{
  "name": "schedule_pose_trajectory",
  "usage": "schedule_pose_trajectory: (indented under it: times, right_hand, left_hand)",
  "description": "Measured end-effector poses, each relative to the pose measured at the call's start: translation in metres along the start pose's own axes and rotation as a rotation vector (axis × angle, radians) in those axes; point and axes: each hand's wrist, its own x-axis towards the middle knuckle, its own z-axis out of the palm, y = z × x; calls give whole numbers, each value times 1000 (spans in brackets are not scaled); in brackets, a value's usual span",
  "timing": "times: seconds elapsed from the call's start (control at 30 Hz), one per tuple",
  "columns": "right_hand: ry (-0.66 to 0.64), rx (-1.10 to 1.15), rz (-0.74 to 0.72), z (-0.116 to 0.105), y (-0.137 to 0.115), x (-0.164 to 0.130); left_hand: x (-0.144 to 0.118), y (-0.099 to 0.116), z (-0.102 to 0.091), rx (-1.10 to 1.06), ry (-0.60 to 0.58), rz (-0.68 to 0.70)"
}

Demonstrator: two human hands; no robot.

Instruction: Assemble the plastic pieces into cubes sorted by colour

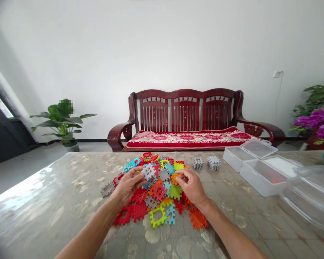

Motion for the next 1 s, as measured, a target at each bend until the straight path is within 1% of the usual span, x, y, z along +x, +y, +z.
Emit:
schedule_pose_trajectory:
  times: [0.1,0.27,0.37,0.47,0.57,0.67,0.7,0.77,0.83,0.87,0.9,0.93,1.0]
  right_hand:
    - [-54,60,-58,11,-20,-8]
    - [-22,63,-146,23,-38,-17]
    - [-14,1,-245,24,-44,-19]
    - [-32,-56,-309,25,-46,-20]
    - [-29,-86,-324,27,-45,-22]
    - [-16,-115,-352,25,-40,-19]
    - [-3,-132,-359,21,-37,-16]
    - [71,-183,-333,5,-25,-4]
    - [233,-253,-207,-20,-6,13]
    - [327,-297,-100,-35,5,22]
    - [414,-351,20,-51,16,30]
    - [473,-409,133,-66,27,38]
    - [512,-532,264,-91,46,50]
  left_hand:
    - [-8,-10,15,-29,-14,-30]
    - [-22,-27,34,-70,-117,-70]
    - [-26,-34,40,-70,-159,-63]
    - [-27,-37,42,-58,-164,-58]
    - [-29,-39,43,-29,-161,-59]
    - [-30,-34,44,38,-215,-60]
    - [-28,-30,43,89,-234,-39]
    - [-19,-16,33,232,-218,84]
    - [-3,2,12,366,-54,336]
    - [7,12,-3,419,41,425]
    - [18,21,-21,465,144,492]
    - [28,28,-41,516,248,534]
    - [43,36,-80,673,504,571]
